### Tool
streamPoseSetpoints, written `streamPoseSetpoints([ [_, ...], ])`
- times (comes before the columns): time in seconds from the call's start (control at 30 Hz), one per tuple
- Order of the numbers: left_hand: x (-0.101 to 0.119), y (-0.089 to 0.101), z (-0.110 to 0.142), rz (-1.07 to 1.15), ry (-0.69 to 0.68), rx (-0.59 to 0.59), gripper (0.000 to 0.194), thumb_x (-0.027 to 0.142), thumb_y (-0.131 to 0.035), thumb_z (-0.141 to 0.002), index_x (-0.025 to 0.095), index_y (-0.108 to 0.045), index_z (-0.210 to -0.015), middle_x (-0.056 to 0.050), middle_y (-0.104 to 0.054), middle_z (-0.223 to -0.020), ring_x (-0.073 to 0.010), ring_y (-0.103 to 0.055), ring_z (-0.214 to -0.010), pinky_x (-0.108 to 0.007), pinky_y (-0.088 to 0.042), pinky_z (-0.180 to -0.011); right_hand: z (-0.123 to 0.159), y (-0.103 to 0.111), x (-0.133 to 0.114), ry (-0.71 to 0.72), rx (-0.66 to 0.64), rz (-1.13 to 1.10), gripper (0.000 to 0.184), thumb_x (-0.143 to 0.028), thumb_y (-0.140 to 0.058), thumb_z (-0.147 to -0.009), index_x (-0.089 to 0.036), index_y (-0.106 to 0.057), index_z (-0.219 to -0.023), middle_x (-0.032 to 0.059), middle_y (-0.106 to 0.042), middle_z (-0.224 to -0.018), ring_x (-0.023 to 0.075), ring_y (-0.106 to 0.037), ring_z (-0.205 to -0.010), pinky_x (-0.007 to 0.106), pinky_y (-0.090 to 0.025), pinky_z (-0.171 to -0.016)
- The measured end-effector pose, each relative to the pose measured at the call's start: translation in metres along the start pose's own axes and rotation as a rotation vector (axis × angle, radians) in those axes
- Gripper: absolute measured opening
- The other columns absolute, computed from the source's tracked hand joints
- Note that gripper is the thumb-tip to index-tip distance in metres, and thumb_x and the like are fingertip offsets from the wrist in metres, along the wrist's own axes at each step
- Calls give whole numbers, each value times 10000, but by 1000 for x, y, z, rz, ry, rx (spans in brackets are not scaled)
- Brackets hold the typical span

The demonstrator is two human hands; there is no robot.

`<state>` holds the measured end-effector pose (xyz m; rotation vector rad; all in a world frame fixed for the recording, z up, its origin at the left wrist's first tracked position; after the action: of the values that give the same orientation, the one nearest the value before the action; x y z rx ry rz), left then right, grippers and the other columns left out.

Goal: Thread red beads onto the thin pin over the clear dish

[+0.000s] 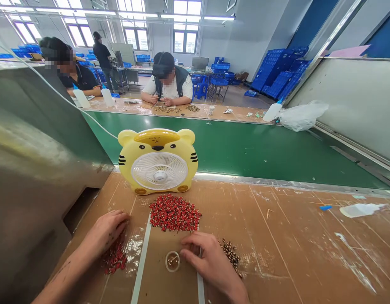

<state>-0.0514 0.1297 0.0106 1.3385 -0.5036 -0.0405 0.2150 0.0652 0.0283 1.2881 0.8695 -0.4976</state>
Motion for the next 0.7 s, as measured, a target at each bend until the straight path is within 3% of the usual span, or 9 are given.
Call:
streamPoseSetpoints([
  [0.13, 7, 16, 3, 72, -34, 133, 264, 192, -463, -926, 220, -721, -873, -66, -714, -865, -240, -642, -849, -323, -457, -763, 8, -19, -2, -8, -98, -18, 118, -302, -683, -893, -209, -756, -882, 14, -692, -794, 170, -634, -744, 255, -464, -696],
  [0.23, 22, 28, 6, 365, -80, 261, 234, 213, -500, -923, 227, -733, -909, -56, -726, -896, -202, -661, -820, -286, -484, -745, 7, -25, -3, 31, -81, -28, 163, -283, -639, -932, -210, -753, -842, 17, -690, -804, 162, -623, -743, 252, -446, -682],
  [0.3, 33, 27, 4, 630, -80, 285, 181, 238, -574, -897, 216, -749, -858, -52, -740, -885, -189, -669, -808, -265, -499, -732, 6, -27, -6, 75, -79, -11, 171, -273, -630, -939, -202, -738, -828, 17, -682, -790, 158, -614, -736, 249, -438, -671],
  [0.4, 48, 1, -6, 1088, 26, 197, 87, 246, -733, -782, 181, -776, -820, -62, -762, -836, -180, -681, -754, -248, -526, -698, 3, -32, -19, 200, -96, 53, 147, -243, -629, -935, -189, -705, -822, 23, -665, -786, 161, -606, -758, 250, -432, -679],
  [0.5, 60, -31, -16, 1476, 127, 96, 170, 255, -829, -685, 152, -794, -816, -61, -771, -733, -158, -678, -649, -242, -535, -657, 0, -36, -36, 357, -96, 146, 152, -219, -594, -951, -183, -681, -831, 31, -644, -775, 163, -576, -746, 260, -416, -669],
  [0.6, 64, -52, -18, 1697, 183, 42, 210, 229, -865, -647, 138, -803, -826, -70, -785, -723, -151, -697, -652, -238, -542, -687, -1, -35, -46, 463, -46, 218, 218, -211, -523, -984, -173, -655, -815, 43, -627, -746, 171, -538, -715, 276, -393, -642],
  [0.7, 63, -62, -14, 1767, 214, 17, 201, 216, -874, -642, 133, -804, -811, -79, -794, -749, -145, -707, -651, -226, -539, -676, -1, -41, -48, 512, -100, 206, 222, -198, -509, -987, -179, -634, -805, 30, -608, -710, 165, -527, -703, 275, -388, -643],
])
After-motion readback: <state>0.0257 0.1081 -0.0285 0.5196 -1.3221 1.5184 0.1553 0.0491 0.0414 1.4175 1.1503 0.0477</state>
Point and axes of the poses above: each hand's wrist, its own z-axis away from the middle knuckle, its own y-axis out of the back of the hand, x = y × z, the point moved 10 cm from there along -z, towards the middle knuckle
